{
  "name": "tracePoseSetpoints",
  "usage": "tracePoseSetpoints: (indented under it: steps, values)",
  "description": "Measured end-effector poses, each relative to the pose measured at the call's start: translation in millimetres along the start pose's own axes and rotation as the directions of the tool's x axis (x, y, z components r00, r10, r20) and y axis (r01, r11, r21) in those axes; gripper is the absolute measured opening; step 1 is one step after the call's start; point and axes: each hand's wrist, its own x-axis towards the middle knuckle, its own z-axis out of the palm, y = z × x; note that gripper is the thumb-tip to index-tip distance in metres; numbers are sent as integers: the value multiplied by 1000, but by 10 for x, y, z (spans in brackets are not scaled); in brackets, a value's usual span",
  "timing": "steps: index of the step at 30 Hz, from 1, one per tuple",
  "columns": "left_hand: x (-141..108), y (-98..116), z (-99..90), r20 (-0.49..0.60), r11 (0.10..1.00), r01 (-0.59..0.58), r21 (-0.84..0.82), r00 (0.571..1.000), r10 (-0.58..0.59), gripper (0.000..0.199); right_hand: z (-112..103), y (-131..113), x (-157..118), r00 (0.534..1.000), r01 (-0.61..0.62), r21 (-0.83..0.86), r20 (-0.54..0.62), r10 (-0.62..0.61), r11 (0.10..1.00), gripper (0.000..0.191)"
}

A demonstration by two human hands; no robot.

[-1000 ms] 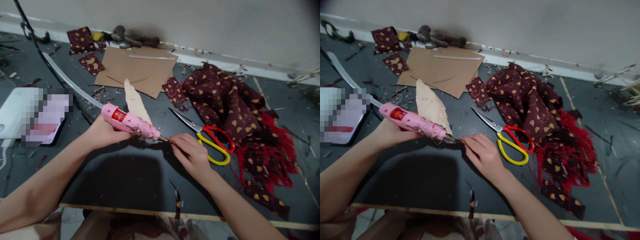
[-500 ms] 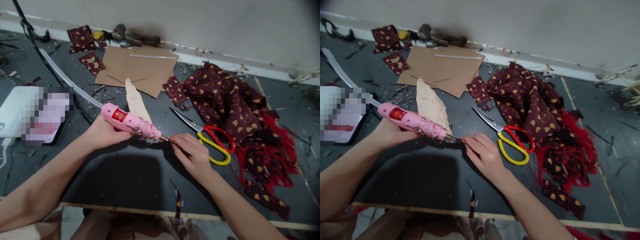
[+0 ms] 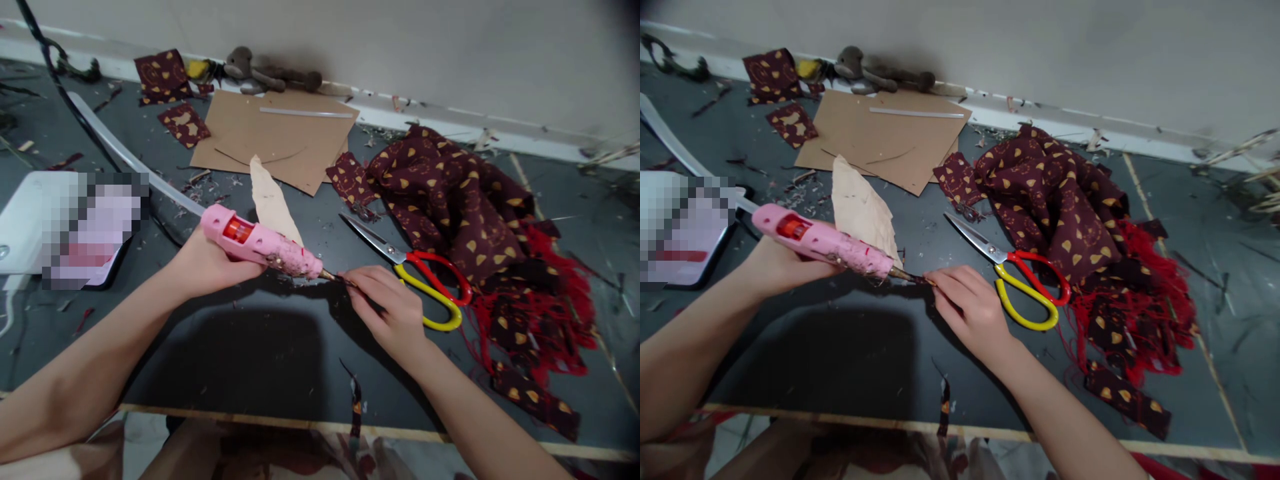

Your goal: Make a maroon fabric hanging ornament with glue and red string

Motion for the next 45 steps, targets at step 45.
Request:
tracePoseSetpoints:
  steps: [45]
  values:
    - [77, 114, -24, 4, 999, -11, 52, 1000, 10, 23, -61, -13, 52, 995, -10, -82, -103, 1, 997, 21]
